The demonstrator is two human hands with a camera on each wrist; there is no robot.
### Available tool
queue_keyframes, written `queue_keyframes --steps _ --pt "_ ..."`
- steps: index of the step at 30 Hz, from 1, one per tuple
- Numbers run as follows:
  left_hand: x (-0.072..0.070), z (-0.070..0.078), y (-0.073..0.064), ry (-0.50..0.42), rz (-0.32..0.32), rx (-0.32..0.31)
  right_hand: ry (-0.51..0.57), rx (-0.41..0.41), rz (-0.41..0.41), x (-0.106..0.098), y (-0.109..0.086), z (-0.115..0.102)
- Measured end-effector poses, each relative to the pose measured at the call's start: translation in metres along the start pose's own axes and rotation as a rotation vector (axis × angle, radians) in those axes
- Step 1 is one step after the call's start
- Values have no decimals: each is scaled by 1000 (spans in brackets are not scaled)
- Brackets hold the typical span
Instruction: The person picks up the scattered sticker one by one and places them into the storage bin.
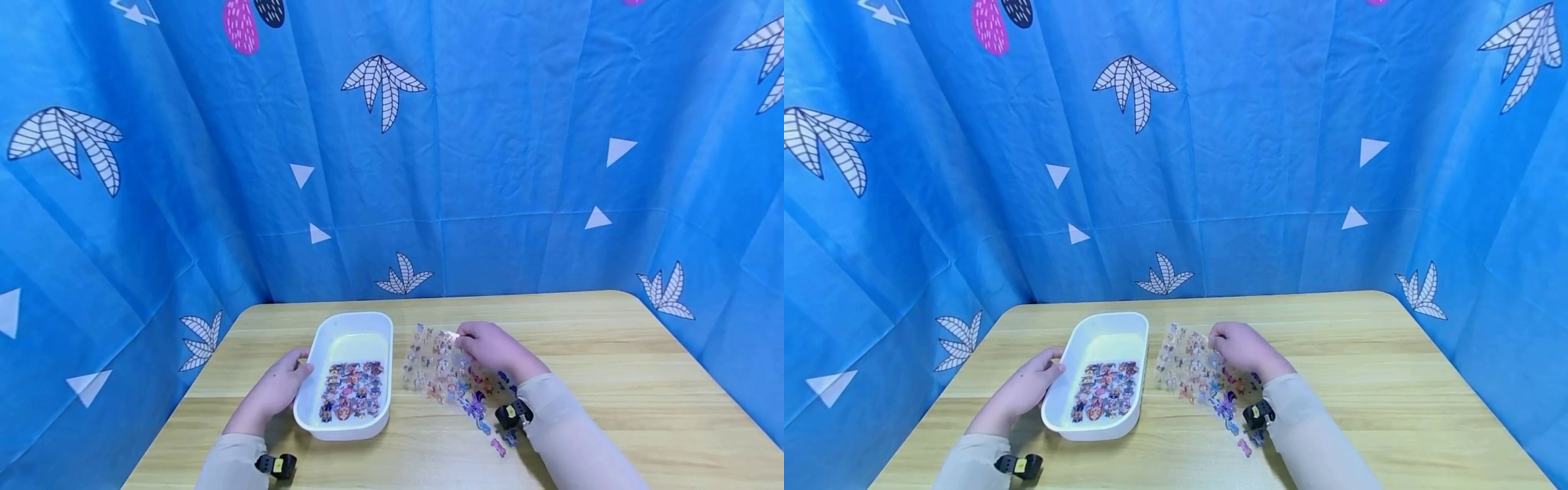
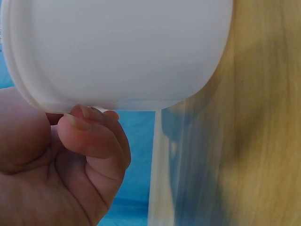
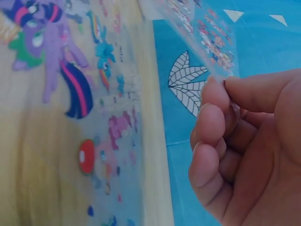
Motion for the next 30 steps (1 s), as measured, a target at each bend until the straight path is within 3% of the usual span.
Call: queue_keyframes --steps 7,23,30 --pt "0 0 0 0 0 -2 100 9 36 -8 -1 -1" --pt "0 0 0 7 0 -4 219 -72 102 -22 -3 -9" --pt "0 0 0 6 -2 -5 329 -74 68 -21 -3 -14"
Point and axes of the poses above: each hand's wrist, its own y-axis towards the middle knuckle, its own x-axis out of the palm, z = x × y, the point moved 4 cm from there along y, towards the middle knuckle, and after that the axes turned 2 degrees about -z, right-handed, at the moved point
